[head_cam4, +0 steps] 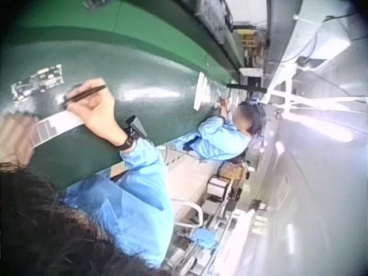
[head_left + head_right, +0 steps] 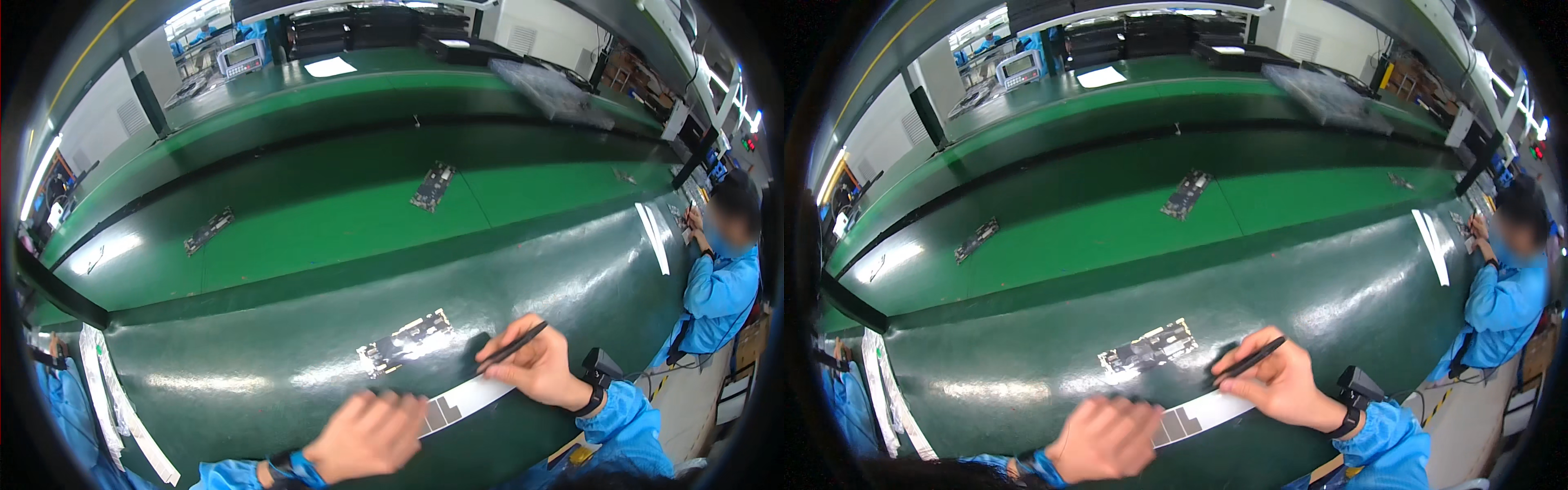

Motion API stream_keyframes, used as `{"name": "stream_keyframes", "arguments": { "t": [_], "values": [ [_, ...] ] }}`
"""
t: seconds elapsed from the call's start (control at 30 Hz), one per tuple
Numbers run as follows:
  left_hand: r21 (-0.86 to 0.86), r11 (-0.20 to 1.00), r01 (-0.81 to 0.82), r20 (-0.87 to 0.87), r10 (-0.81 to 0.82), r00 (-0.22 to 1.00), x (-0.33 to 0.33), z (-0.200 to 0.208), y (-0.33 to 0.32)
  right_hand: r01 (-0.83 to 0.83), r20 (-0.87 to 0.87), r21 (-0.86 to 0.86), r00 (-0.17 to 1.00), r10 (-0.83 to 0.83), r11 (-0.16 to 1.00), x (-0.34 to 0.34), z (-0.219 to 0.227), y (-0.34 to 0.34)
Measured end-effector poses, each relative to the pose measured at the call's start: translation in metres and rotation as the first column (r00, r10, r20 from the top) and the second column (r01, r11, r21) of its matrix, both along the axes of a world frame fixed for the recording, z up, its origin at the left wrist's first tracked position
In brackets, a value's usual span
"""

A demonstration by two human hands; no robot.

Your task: Manually attaching small components to an electronic circuit board and checking results.

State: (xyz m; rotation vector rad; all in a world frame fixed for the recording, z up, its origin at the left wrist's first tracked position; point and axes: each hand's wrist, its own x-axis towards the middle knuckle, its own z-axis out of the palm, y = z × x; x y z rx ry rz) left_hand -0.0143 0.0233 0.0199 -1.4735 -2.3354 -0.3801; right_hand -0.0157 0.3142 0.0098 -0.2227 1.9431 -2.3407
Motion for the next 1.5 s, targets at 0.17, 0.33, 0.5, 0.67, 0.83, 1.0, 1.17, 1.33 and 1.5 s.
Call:
{"name": "stream_keyframes", "arguments": {
  "t": [0.17, 0.33, 0.5, 0.67, 0.83, 1.0, 1.17, 1.33, 1.5],
  "values": [
    [0.017, 0.989, -0.147, -0.052, 0.148, 0.988, 0.048, -0.029, 0.046, -0.189, -0.022, 0.14, 0.981, 0.194, 0.972, 0.008, 0.0, -0.009],
    [0.058, 0.979, -0.194, 0.056, 0.191, 0.98, 0.043, -0.018, 0.051, -0.217, 0.005, 0.128, 0.976, 0.218, 0.968, 0.008, -0.004, -0.001],
    [-0.001, 0.982, -0.191, 0.126, 0.189, 0.974, 0.041, -0.013, 0.056, -0.228, 0.026, 0.148, 0.974, 0.227, 0.962, 0.008, -0.001, 0.006],
    [0.015, 0.978, -0.207, 0.109, 0.205, 0.973, 0.038, -0.012, 0.062, -0.246, -0.002, 0.199, 0.968, 0.252, 0.949, 0.007, 0.001, 0.011],
    [0.048, 0.977, -0.208, 0.105, 0.202, 0.974, 0.036, -0.009, 0.065, -0.225, 0.126, 0.006, 0.967, 0.222, 0.974, 0.003, 0.005, 0.011],
    [0.057, 0.996, -0.075, 0.088, 0.069, 0.994, 0.021, -0.003, 0.054, -0.17, 0.174, -0.018, 0.97, 0.171, 0.985, -0.033, 0.026, -0.003],
    [0.122, 0.989, -0.089, 0.034, 0.085, 0.996, 0.002, 0.003, 0.018, -0.18, 0.096, 0.011, 0.979, 0.178, 0.984, -0.07, 0.019, -0.051],
    [0.115, 0.968, -0.223, 0.073, 0.215, 0.974, -0.03, -0.001, 0.003, -0.212, 0.127, 0.097, 0.972, 0.199, 0.972, -0.07, 0.007, -0.048],
    [0.088, 0.972, -0.219, 0.14, 0.206, 0.969, -0.029, 0.0, 0.008, -0.238, 0.116, 0.052, 0.966, 0.231, 0.97, -0.074, 0.009, -0.04]
  ]
}}
